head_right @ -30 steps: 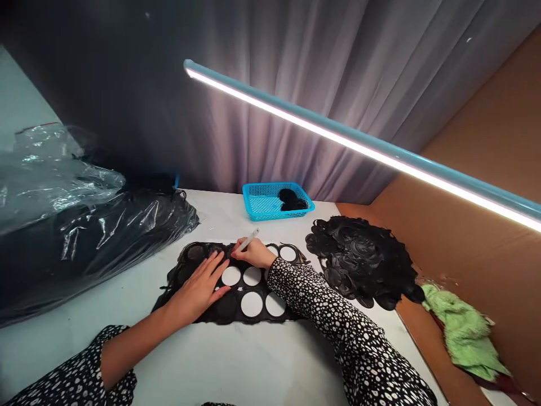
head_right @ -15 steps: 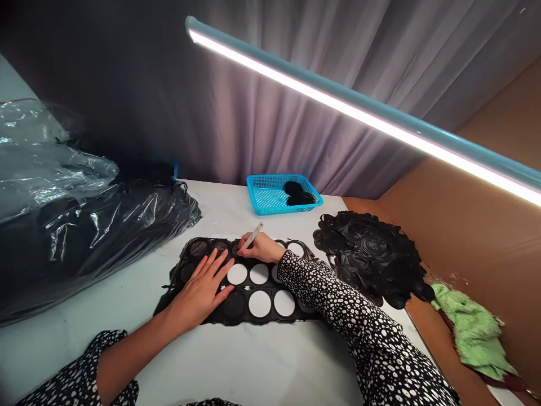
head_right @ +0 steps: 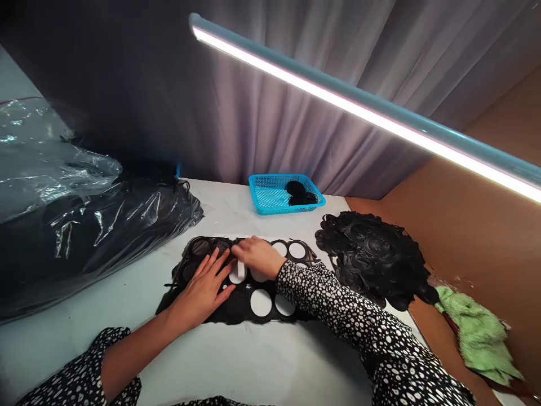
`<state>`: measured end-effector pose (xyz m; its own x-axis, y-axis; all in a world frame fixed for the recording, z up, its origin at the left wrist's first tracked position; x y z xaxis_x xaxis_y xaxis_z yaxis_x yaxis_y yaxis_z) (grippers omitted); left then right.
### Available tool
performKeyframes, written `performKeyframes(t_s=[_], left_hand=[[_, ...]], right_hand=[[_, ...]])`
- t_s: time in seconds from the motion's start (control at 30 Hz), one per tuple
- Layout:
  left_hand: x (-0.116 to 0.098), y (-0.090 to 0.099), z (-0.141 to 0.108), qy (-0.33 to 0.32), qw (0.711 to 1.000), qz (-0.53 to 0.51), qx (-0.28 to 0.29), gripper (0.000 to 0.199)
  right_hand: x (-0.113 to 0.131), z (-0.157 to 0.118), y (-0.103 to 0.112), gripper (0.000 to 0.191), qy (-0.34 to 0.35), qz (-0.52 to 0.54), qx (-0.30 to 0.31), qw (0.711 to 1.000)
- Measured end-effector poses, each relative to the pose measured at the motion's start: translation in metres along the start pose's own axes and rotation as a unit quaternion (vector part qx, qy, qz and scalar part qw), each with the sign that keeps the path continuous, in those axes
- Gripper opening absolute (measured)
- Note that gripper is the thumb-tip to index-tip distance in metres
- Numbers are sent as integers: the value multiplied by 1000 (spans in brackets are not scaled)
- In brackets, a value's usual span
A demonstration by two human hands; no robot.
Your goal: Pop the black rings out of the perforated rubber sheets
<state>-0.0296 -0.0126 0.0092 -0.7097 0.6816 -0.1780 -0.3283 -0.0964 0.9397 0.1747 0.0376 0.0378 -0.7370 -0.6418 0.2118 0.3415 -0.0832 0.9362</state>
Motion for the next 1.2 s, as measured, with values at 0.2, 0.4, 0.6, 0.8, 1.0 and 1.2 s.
performKeyframes(t_s=[0.2, 0.4, 0.6, 0.8, 1.0, 1.2], left_hand=[[-1, 0, -2, -4, 1000, -10, 4, 53], [12, 3, -15, 39, 997, 11, -67, 58], [23, 4, -31, 41, 997, 2, -65, 50], [20, 5, -29, 51, 997, 9, -52, 51], [20, 4, -29, 49, 997, 6, -57, 50], [21, 3, -30, 48, 997, 4, -62, 49]], right_hand=[[-39, 25, 36, 16, -225, -146, -149, 952], [-6, 43, 3, 13, -121, 145, -97, 977], [7, 39, -28, 4, -100, 377, -4, 921], [2, 42, -27, 10, -94, 389, 15, 916], [4, 43, -27, 12, -88, 382, 16, 920], [3, 44, -26, 12, -77, 358, 23, 930]])
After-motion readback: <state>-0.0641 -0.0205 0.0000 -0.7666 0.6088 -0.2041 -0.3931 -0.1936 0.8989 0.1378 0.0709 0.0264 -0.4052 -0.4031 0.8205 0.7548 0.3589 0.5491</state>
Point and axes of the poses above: each hand's wrist, its own z-axis towards the middle knuckle, its own y-axis out of the back of the hand, x = y × z, the point moved 1 cm from there along z, towards the middle knuckle, and after that the axes turned 8 degrees about -x, right-handed, at the moved point
